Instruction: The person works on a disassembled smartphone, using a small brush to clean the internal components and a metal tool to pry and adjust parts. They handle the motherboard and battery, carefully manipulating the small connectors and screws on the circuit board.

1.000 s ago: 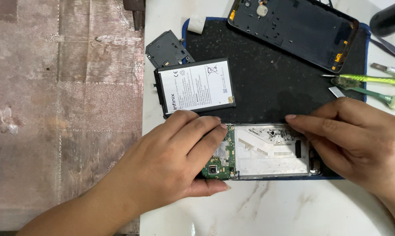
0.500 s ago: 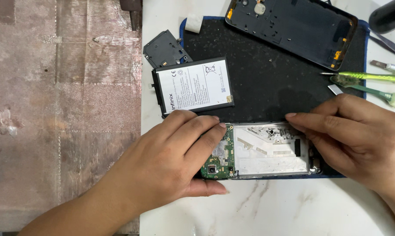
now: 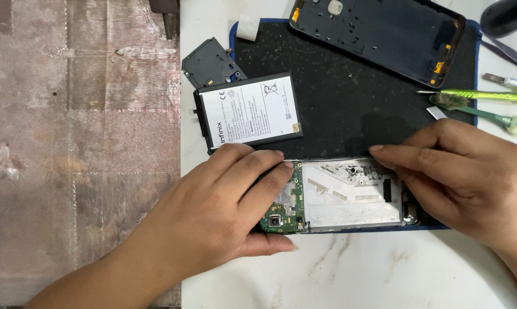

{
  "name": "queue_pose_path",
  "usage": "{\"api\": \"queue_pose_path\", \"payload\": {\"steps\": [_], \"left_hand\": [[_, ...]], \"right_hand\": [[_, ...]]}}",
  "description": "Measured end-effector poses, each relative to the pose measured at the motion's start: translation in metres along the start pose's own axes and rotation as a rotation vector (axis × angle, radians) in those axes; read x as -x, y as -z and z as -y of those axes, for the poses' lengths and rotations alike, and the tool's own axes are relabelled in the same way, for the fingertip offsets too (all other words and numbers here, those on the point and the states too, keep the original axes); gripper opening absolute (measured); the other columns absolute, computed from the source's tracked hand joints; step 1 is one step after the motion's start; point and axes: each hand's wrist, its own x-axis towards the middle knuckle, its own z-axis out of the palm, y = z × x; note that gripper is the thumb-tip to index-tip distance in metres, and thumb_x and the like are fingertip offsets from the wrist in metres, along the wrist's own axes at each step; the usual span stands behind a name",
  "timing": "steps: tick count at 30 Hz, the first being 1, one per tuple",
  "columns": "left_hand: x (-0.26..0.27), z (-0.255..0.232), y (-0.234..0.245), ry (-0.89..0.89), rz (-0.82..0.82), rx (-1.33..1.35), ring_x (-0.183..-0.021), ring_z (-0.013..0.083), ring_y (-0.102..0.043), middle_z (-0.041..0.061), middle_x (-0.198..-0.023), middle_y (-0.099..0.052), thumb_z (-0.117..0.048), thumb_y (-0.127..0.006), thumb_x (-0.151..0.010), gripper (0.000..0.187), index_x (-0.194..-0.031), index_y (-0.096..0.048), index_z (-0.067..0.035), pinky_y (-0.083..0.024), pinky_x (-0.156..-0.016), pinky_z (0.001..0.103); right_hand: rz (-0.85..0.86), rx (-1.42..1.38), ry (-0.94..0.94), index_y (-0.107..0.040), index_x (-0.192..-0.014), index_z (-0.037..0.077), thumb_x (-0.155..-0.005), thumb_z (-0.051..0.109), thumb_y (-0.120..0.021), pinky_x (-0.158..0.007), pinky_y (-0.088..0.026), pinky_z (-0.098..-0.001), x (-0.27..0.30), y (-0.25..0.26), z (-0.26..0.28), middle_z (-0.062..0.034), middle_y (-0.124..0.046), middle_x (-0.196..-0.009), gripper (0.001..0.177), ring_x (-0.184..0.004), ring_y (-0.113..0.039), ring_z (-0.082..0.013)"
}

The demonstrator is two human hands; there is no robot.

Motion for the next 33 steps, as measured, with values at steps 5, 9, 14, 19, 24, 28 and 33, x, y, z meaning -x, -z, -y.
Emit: {"api": "queue_pose_path", "payload": {"steps": [5,9,14,19,24,28,33], "left_hand": [[0.0,0.0002,0.001,0.0,0.016,-0.005,-0.107,0.0358,-0.058,0.02,-0.124,-0.06,-0.055,-0.079,-0.076,0.079,-0.123,-0.063,0.006,-0.055,-0.091,0.043],[0.0001,0.0,0.001,0.005,0.016,-0.011,-0.107,0.0357,-0.058,0.019,-0.124,-0.061,-0.055,-0.08,-0.075,0.079,-0.123,-0.063,0.005,-0.055,-0.091,0.043],[-0.0001,0.0001,0.0004,0.005,0.014,-0.021,-0.108,0.0354,-0.058,0.018,-0.125,-0.061,-0.055,-0.08,-0.075,0.079,-0.123,-0.063,0.005,-0.055,-0.091,0.043],[0.0005,-0.0001,0.0001,0.007,0.018,-0.028,-0.108,0.035,-0.058,0.018,-0.125,-0.061,-0.056,-0.08,-0.075,0.079,-0.123,-0.063,0.004,-0.055,-0.091,0.042],[0.0003,0.0007,-0.0011,-0.007,0.013,-0.038,-0.109,0.0353,-0.058,0.018,-0.124,-0.06,-0.057,-0.08,-0.075,0.08,-0.122,-0.064,0.005,-0.055,-0.092,0.043],[0.0006,0.0004,-0.0003,0.001,0.021,-0.034,-0.109,0.0354,-0.058,0.018,-0.125,-0.06,-0.056,-0.079,-0.075,0.079,-0.124,-0.063,0.004,-0.055,-0.092,0.043],[0.0008,-0.0001,-0.0012,0.021,0.03,-0.034,-0.11,0.0366,-0.058,0.019,-0.125,-0.06,-0.057,-0.079,-0.076,0.078,-0.126,-0.063,0.001,-0.055,-0.09,0.044]], "right_hand": [[-0.006,-0.022,-0.018,-0.08,-0.106,0.004,-0.077,-0.006,-0.077,-0.051,-0.054,-0.0235,-0.0003,0.0008,0.0017,-0.0086,-0.071,-0.086,0.031,-0.063,-0.068,-0.0103],[-0.009,-0.017,-0.013,-0.08,-0.106,0.004,-0.077,-0.006,-0.078,-0.051,-0.054,-0.0234,-0.0002,0.0008,0.0013,-0.0091,-0.071,-0.087,0.03,-0.064,-0.068,-0.0106],[-0.005,-0.02,-0.016,-0.08,-0.106,0.004,-0.077,-0.006,-0.078,-0.052,-0.053,-0.0236,0.0003,0.0005,0.0007,-0.0087,-0.071,-0.086,0.031,-0.064,-0.068,-0.0104],[-0.001,-0.019,-0.021,-0.08,-0.107,0.006,-0.078,-0.005,-0.078,-0.05,-0.052,-0.023,0.0005,0.0004,0.0001,-0.0069,-0.071,-0.085,0.031,-0.061,-0.066,-0.0091],[-0.028,-0.024,0.0,-0.08,-0.109,0.006,-0.077,-0.005,-0.078,-0.052,-0.052,-0.0235,0.0003,0.0015,0.0021,-0.0063,-0.07,-0.086,0.034,-0.063,-0.066,-0.009],[-0.042,-0.027,-0.008,-0.08,-0.11,0.007,-0.077,-0.003,-0.079,-0.051,-0.05,-0.0238,-0.0003,0.0017,0.0044,-0.005,-0.07,-0.086,0.035,-0.062,-0.064,-0.0087],[-0.051,-0.014,0.024,-0.08,-0.109,0.007,-0.075,-0.003,-0.08,-0.054,-0.051,-0.0246,-0.0007,0.0025,0.0043,-0.005,-0.07,-0.085,0.036,-0.064,-0.065,-0.01]]}}
